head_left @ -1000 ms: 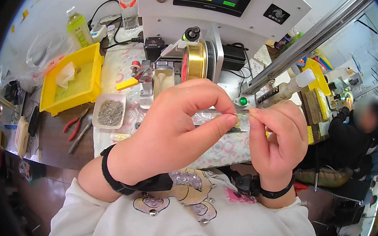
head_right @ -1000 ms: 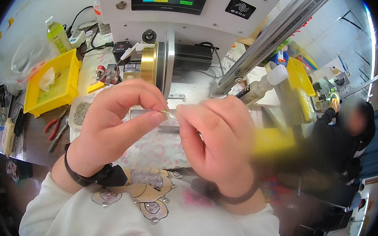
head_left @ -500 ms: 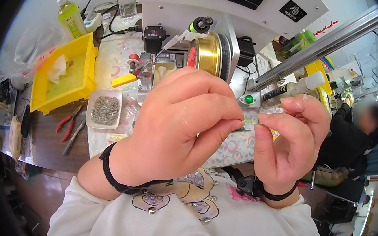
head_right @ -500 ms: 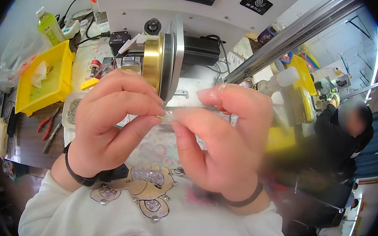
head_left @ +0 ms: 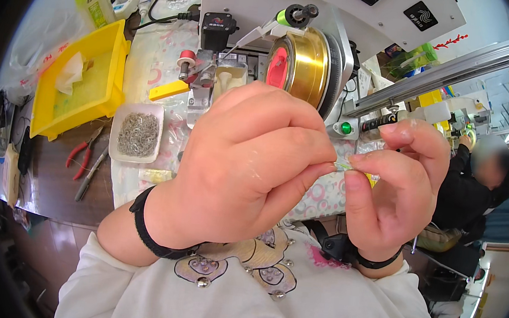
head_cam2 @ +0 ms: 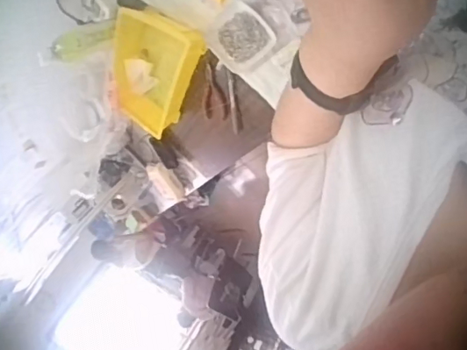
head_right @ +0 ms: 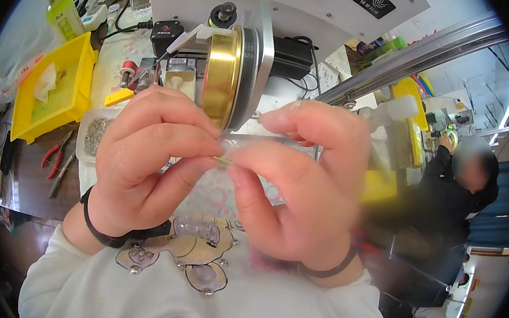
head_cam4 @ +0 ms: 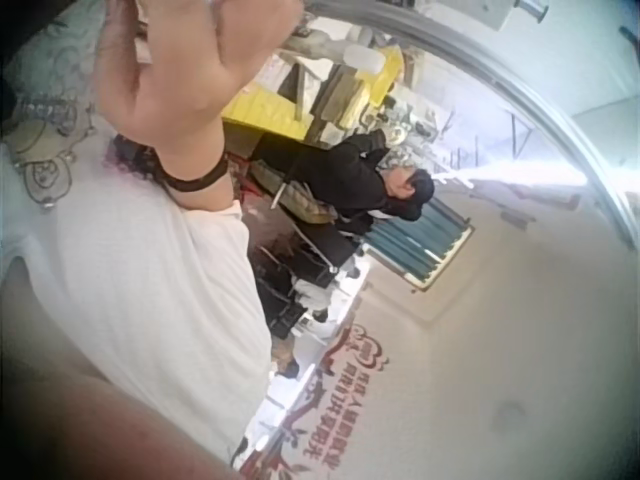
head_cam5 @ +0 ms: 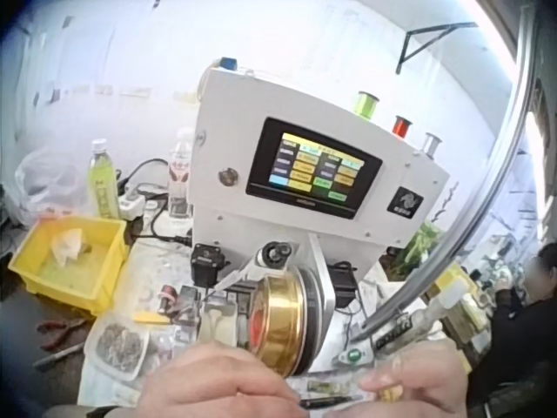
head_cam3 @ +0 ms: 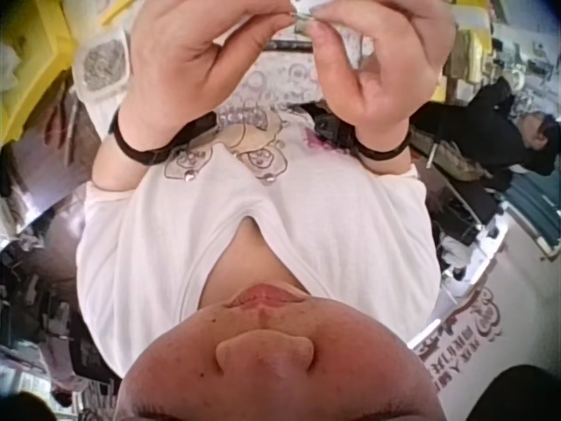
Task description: Assembling and bonding small metal components using a specialized winding machine and manual tools.
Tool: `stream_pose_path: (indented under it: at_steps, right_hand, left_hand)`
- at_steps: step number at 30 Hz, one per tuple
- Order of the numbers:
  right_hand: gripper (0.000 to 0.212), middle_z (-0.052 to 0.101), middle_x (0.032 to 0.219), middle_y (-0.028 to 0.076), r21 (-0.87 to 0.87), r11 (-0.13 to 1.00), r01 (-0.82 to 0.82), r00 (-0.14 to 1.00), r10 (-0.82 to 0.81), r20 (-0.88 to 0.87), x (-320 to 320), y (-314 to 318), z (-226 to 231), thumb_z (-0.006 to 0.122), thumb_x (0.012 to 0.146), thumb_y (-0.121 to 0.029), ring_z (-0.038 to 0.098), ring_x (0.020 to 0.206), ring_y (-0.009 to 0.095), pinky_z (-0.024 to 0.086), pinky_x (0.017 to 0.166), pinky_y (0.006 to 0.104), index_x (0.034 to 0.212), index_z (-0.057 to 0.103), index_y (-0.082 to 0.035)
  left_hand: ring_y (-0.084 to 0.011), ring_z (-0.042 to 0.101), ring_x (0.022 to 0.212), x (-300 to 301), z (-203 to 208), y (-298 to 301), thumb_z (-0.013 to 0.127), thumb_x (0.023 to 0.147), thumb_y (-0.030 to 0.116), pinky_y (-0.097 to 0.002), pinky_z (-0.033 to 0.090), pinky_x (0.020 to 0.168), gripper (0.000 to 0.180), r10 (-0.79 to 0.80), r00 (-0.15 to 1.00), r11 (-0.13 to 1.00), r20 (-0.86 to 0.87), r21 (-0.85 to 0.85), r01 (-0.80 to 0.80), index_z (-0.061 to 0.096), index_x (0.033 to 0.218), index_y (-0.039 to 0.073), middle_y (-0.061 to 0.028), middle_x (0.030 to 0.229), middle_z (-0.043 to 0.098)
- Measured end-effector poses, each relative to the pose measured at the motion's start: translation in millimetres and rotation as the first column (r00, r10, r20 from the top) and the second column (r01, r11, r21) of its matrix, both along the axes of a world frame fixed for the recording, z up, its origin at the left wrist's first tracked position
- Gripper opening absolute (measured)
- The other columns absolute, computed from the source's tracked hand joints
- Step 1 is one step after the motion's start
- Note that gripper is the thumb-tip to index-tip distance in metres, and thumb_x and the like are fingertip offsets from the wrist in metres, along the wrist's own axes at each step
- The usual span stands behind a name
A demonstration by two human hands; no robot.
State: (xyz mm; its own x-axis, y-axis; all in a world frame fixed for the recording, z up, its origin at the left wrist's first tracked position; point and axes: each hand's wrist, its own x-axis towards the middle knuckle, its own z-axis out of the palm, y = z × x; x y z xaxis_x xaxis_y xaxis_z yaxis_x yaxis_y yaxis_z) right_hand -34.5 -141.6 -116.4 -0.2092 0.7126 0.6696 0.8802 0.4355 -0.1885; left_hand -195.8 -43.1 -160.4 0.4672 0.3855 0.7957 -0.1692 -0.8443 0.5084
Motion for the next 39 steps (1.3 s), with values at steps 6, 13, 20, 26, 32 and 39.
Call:
stream_pose_path:
  at_steps: [6, 13, 20, 26, 32, 39]
  right_hand:
    - [0.017, 0.048, 0.106, 0.015, -0.011, 1.0, -0.021, 1.0, 0.021, 0.006, -1, -2, 0, 0.066, 0.069, -0.002, 0.048, 0.093, 0.024, 0.039, 0.078, 0.0309, 0.085, 0.061, -0.003]
    - [0.017, 0.049, 0.104, 0.015, -0.024, 1.0, -0.017, 0.999, 0.019, 0.051, -6, -2, -1, 0.066, 0.068, -0.002, 0.049, 0.093, 0.024, 0.04, 0.077, 0.031, 0.083, 0.06, -0.004]
    - [0.018, 0.049, 0.104, 0.015, -0.031, 0.999, -0.024, 0.997, 0.026, 0.067, -11, 1, -2, 0.067, 0.067, -0.001, 0.049, 0.092, 0.024, 0.04, 0.076, 0.0311, 0.084, 0.06, -0.004]
    - [0.021, 0.05, 0.104, 0.015, -0.038, 0.998, -0.04, 0.999, 0.041, 0.029, -13, 3, -4, 0.067, 0.066, 0.0, 0.049, 0.092, 0.023, 0.04, 0.076, 0.0311, 0.085, 0.06, -0.005]
    - [0.025, 0.05, 0.104, 0.015, -0.062, 0.997, -0.042, 0.998, 0.045, 0.038, -16, 2, -1, 0.066, 0.065, -0.002, 0.048, 0.094, 0.025, 0.04, 0.081, 0.0328, 0.089, 0.058, -0.004]
    - [0.025, 0.051, 0.103, 0.016, -0.086, 0.995, -0.048, 0.997, 0.052, 0.054, -13, -1, 1, 0.066, 0.066, -0.004, 0.048, 0.095, 0.026, 0.039, 0.084, 0.0347, 0.09, 0.058, -0.003]
  left_hand:
    - [-0.0244, 0.056, 0.075, -1, -6, -3, 0.069, 0.066, -0.002, -0.0329, 0.043, 0.066, 0.022, 0.032, 0.999, 0.998, 0.03, 0.044, -0.033, 0.064, 0.087, 0.005, -0.0079, 0.088, 0.061]
    - [-0.0245, 0.055, 0.073, -2, -12, -4, 0.07, 0.066, 0.0, -0.0332, 0.043, 0.066, 0.021, 0.069, 0.995, 0.99, 0.071, 0.119, -0.077, 0.064, 0.086, 0.005, -0.0077, 0.088, 0.061]
    - [-0.0244, 0.055, 0.072, -7, -15, -4, 0.071, 0.065, 0.001, -0.0331, 0.044, 0.064, 0.021, 0.124, 0.989, 0.98, 0.077, 0.144, -0.134, 0.064, 0.085, 0.004, -0.0084, 0.087, 0.061]
    - [-0.0245, 0.055, 0.072, -8, -20, 0, 0.071, 0.064, 0.0, -0.0329, 0.044, 0.064, 0.022, 0.123, 0.987, 0.973, 0.105, 0.182, -0.141, 0.064, 0.085, 0.003, -0.0087, 0.087, 0.061]
    - [-0.0248, 0.054, 0.071, -11, -19, -2, 0.07, 0.063, -0.002, -0.0327, 0.044, 0.063, 0.023, 0.112, 0.987, 0.978, 0.113, 0.164, -0.13, 0.064, 0.085, 0.003, -0.0093, 0.087, 0.061]
    - [-0.0247, 0.054, 0.072, -11, -19, -1, 0.07, 0.064, -0.002, -0.0324, 0.044, 0.063, 0.023, 0.105, 0.987, 0.979, 0.118, 0.163, -0.123, 0.064, 0.085, 0.003, -0.0092, 0.087, 0.061]
